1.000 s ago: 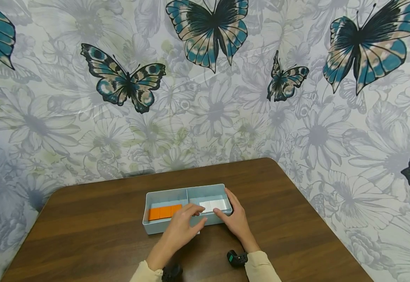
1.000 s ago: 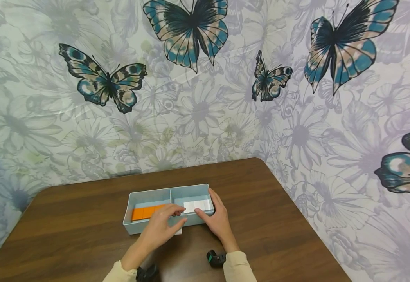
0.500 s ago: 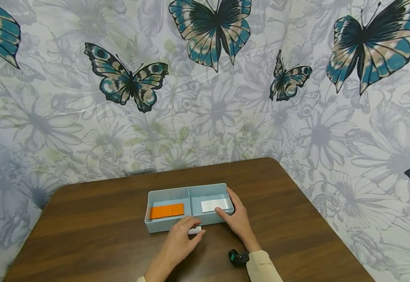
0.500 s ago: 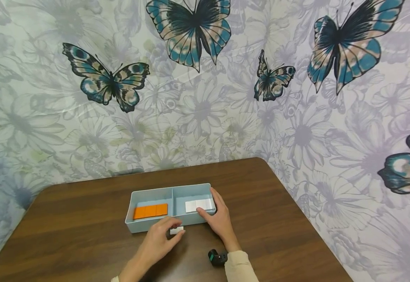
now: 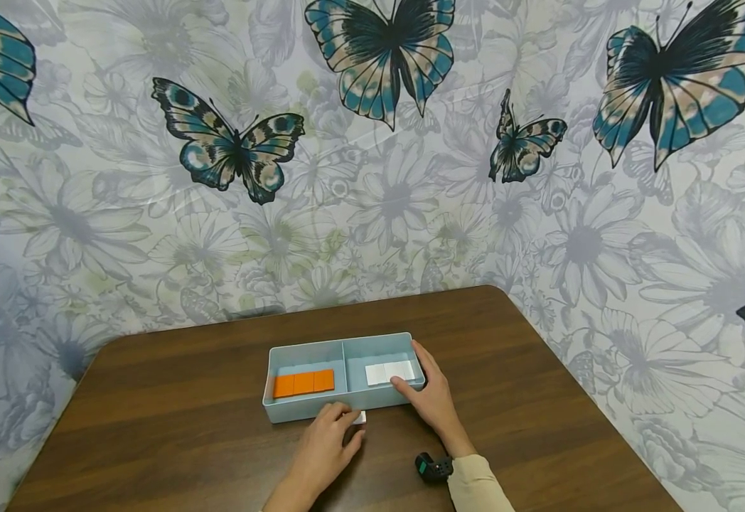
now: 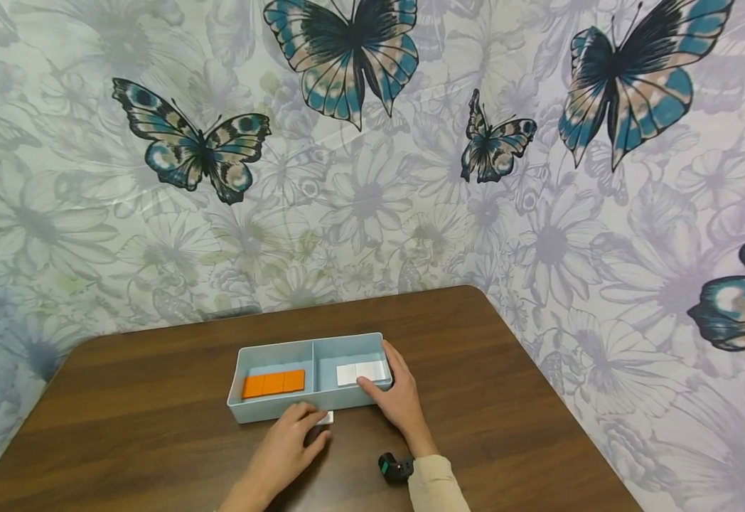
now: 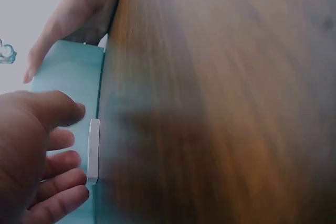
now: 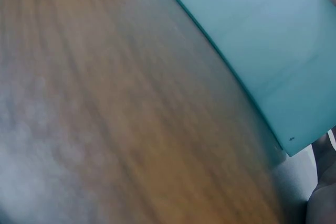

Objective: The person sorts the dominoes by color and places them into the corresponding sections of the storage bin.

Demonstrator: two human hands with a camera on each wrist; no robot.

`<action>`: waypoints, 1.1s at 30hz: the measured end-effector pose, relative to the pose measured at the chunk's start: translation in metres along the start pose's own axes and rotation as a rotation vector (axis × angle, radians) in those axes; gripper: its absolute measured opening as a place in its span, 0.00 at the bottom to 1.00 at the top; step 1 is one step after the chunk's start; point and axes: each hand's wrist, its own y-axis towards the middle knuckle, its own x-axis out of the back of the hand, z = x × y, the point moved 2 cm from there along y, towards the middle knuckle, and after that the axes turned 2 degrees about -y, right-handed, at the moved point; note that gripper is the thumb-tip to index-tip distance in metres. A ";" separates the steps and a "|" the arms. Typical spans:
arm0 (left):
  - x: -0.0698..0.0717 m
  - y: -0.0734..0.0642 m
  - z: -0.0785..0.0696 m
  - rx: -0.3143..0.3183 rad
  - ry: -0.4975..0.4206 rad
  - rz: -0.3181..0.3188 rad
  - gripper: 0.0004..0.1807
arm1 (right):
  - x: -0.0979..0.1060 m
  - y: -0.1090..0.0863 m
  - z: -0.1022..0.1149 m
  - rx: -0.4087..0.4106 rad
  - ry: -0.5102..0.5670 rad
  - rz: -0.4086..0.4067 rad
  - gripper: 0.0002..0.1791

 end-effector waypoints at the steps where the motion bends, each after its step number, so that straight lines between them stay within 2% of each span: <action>1: -0.001 0.000 0.000 -0.008 0.003 0.002 0.14 | 0.000 0.000 0.000 0.001 0.001 0.001 0.48; 9: -0.004 -0.002 0.003 -0.068 -0.005 -0.017 0.09 | 0.000 0.001 -0.001 0.002 0.002 0.001 0.48; 14: -0.004 -0.003 0.005 -0.060 -0.087 0.033 0.06 | 0.000 0.001 -0.001 0.007 0.003 -0.002 0.48; 17: -0.004 -0.004 0.005 -0.046 -0.128 0.033 0.07 | 0.000 0.001 -0.001 0.011 0.004 -0.002 0.48; 20: -0.004 -0.004 0.005 -0.012 -0.120 -0.017 0.12 | 0.000 0.000 0.000 0.011 0.003 -0.001 0.47; 24: -0.003 -0.004 0.004 0.052 -0.056 -0.063 0.20 | -0.001 -0.001 0.000 0.007 0.003 0.000 0.47; 28: -0.003 -0.003 0.003 0.074 -0.009 -0.043 0.22 | -0.001 0.000 0.000 0.003 0.004 0.000 0.47; 33: -0.003 -0.003 0.003 0.052 -0.026 -0.021 0.20 | -0.001 0.000 0.000 0.002 0.007 0.003 0.47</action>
